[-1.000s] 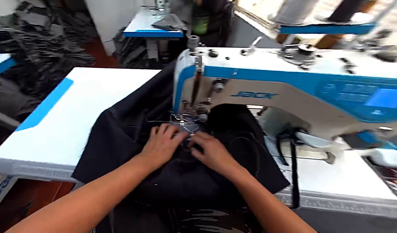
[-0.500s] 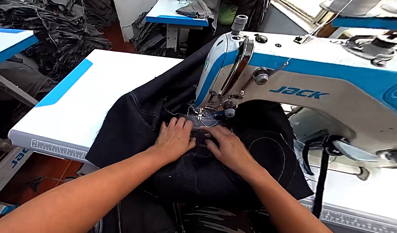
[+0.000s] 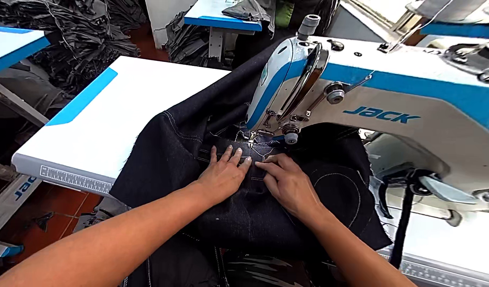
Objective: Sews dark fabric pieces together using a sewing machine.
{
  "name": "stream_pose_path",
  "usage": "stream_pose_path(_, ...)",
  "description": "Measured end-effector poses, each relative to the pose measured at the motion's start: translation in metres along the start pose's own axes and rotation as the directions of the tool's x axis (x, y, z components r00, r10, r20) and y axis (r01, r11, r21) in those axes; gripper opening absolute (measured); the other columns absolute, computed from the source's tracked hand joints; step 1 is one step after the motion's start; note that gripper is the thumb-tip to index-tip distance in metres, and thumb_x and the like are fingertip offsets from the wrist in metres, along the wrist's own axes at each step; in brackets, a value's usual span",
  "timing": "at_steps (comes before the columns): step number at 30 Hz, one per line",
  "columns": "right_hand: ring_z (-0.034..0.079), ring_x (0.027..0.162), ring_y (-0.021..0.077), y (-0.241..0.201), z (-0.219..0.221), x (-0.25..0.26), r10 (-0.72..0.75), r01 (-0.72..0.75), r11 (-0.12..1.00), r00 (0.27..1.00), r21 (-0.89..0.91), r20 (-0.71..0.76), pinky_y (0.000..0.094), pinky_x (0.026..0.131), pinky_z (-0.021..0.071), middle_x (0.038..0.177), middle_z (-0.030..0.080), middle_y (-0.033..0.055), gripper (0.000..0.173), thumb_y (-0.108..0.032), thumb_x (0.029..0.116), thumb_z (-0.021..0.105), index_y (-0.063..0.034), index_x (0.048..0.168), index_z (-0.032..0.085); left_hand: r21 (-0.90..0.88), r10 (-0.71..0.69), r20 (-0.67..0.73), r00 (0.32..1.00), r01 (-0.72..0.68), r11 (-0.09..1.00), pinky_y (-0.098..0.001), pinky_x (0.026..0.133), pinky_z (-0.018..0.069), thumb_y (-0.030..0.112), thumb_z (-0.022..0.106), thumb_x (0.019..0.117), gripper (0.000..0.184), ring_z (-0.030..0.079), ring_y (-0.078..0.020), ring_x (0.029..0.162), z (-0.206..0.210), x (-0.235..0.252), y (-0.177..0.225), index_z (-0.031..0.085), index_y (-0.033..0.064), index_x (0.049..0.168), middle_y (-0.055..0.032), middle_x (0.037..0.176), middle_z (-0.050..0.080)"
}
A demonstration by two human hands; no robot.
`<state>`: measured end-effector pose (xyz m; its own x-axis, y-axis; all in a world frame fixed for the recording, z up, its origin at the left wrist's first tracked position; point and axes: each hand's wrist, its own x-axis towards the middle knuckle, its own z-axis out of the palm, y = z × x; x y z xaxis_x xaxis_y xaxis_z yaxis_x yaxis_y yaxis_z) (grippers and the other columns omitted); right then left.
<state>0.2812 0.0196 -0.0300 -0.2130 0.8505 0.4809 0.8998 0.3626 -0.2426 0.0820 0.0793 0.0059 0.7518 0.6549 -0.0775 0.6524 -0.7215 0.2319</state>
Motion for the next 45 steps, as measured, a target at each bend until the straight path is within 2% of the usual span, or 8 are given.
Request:
stream_pose_path(25,0.071,0.103,0.0389,0.039,0.015,0.044,0.170,-0.166,0.984,0.983,0.059,-0.069,0.0580,0.084,0.0532,0.105,0.075,0.0183,0.030,-0.016,0.0961,0.051,-0.0020,0.096,0.077,-0.086,0.027,-0.067,0.997,-0.033,0.996,-0.0708,0.118,0.0208,0.024,0.045,0.1103,0.037,0.037,-0.0360,0.151,-0.014,0.056,-0.035,0.066,0.0072,0.135,-0.0138,0.156,0.051)
stream_pose_path(30,0.070,0.100,0.0421,0.043,0.007,0.043,-0.012,0.013,0.999,0.999,0.032,-0.036,0.0569,0.085,0.0546,0.101,0.075,0.0212,0.029,-0.013,0.0935,0.053,-0.0010,0.098,0.078,-0.073,-0.035,0.133,0.990,0.045,0.996,-0.0745,0.117,0.0185,0.033,0.048,0.1096,0.048,0.023,-0.0409,0.156,-0.033,0.048,-0.025,0.049,0.0100,0.152,-0.0165,0.165,0.035)
stream_pose_path(32,0.071,0.092,0.0360,0.026,-0.025,0.031,-0.170,0.168,0.985,0.971,0.030,0.170,0.0523,0.080,0.0587,0.097,0.073,0.0173,0.022,-0.010,0.0902,0.058,-0.0018,0.098,0.077,0.125,-0.106,0.366,0.924,0.064,0.990,-0.0703,0.110,0.0372,0.035,0.049,0.1093,0.063,0.034,-0.0558,0.145,-0.061,0.014,0.000,0.030,0.0081,0.162,-0.0324,0.162,0.027)
stream_pose_path(34,0.069,0.075,0.0241,-0.007,-0.060,0.007,-0.160,0.171,0.985,0.886,0.014,0.434,0.0428,0.065,0.0590,0.086,0.068,0.0077,0.013,-0.012,0.0874,0.066,-0.0061,0.093,0.076,0.298,-0.147,0.519,0.842,-0.017,0.954,-0.0573,0.089,0.0547,0.037,0.052,0.1078,0.056,0.064,-0.0490,0.112,-0.074,-0.036,0.032,0.050,-0.0083,0.141,-0.0349,0.128,0.058)
stream_pose_path(38,0.071,0.074,0.0309,-0.040,-0.082,-0.028,0.105,-0.030,0.990,0.795,-0.134,0.598,0.0514,0.060,0.0579,0.089,0.070,0.0104,0.025,-0.011,0.0868,0.073,-0.0082,0.111,0.077,0.293,-0.275,0.794,0.543,0.055,0.955,-0.0589,0.090,0.0520,0.013,0.051,0.1070,0.031,0.062,-0.0480,0.115,-0.080,-0.063,0.073,0.060,-0.0136,0.119,-0.0321,0.121,0.062)
stream_pose_path(40,0.071,0.082,0.0341,-0.034,-0.082,-0.017,0.190,-0.151,0.982,0.832,-0.116,0.521,0.0550,0.070,0.0576,0.091,0.071,0.0141,0.013,-0.010,0.0920,0.071,-0.0041,0.103,0.076,0.249,-0.185,0.694,0.696,0.009,0.968,-0.0563,0.081,0.0544,0.036,0.044,0.1108,0.048,0.067,-0.0428,0.102,-0.090,-0.057,0.066,0.066,-0.0073,0.108,-0.0260,0.105,0.067)
stream_pose_path(42,0.071,0.087,0.0338,-0.033,-0.063,-0.002,0.145,-0.151,0.989,0.950,-0.002,0.275,0.0514,0.074,0.0593,0.098,0.069,0.0181,0.014,-0.003,0.0929,0.065,0.0010,0.102,0.074,0.144,-0.038,0.355,0.934,-0.014,0.990,-0.0538,0.075,0.0556,0.025,0.051,0.1082,0.033,0.069,-0.0381,0.093,-0.080,-0.046,0.058,0.069,-0.0025,0.102,-0.0210,0.096,0.068)
stream_pose_path(45,0.060,0.127,0.0380,-0.032,-0.015,0.011,0.160,-0.170,0.982,0.981,0.087,0.113,0.0519,0.106,0.0504,0.140,0.058,0.0245,0.033,-0.002,0.1017,0.050,0.0064,0.132,0.061,-0.029,-0.018,-0.003,1.000,0.018,0.999,-0.0734,0.115,0.0263,0.020,0.055,0.1052,0.050,0.033,-0.0435,0.151,-0.014,-0.016,0.047,0.047,0.0031,0.152,-0.0199,0.160,0.041)
